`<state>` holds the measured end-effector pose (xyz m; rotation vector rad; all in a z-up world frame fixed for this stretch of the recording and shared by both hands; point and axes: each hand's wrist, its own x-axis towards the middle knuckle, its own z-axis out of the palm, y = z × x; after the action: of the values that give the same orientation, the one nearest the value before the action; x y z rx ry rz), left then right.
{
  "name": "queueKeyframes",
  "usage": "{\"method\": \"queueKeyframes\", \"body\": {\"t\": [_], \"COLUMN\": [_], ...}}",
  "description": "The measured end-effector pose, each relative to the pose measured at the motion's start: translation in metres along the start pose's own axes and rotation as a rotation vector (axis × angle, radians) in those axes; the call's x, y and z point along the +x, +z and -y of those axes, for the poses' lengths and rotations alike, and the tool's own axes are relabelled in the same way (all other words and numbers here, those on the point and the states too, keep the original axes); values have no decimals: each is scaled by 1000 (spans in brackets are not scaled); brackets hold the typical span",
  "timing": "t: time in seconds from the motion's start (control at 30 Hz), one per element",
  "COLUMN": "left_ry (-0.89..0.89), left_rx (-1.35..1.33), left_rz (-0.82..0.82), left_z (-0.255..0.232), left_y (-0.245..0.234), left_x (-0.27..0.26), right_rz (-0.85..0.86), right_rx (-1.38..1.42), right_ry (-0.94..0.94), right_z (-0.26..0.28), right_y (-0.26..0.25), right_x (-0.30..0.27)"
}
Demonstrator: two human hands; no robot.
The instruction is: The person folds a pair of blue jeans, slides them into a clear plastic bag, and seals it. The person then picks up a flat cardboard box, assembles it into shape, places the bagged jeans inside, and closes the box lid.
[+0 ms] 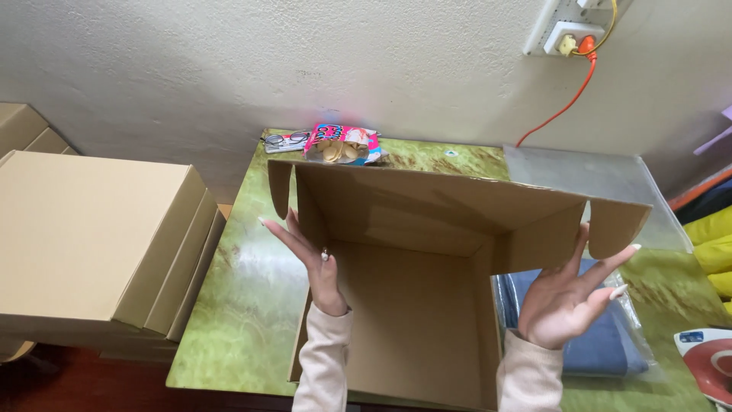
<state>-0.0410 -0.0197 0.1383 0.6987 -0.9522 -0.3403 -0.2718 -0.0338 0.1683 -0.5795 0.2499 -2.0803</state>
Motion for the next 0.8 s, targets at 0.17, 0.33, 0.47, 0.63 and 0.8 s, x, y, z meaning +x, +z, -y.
{"method": "queueKeyframes", "body": {"t": [0.17, 0.33, 0.47, 0.63, 0.8], "left_ry": [13, -290, -575, -660, -605], "left_rx": [141, 341, 282, 282, 257], "left_rz": [55, 46, -52, -106, -73], "left_z": [36, 92, 114, 145, 166], "left_y": [0, -16, -28, -41, -35], "left_x": [11, -3, -17, -23, -13], "right_rz": [224, 150, 4, -167, -251], "right_rx": [-645, -724, -1013, -1174, -1224], "right_ry": [-249, -168, 85, 266, 264], "right_z": [-40, -82, -105, -135, -160], "right_y": [-49, -52, -89, -131, -147], "right_x": [42, 50, 44, 34, 50]}}
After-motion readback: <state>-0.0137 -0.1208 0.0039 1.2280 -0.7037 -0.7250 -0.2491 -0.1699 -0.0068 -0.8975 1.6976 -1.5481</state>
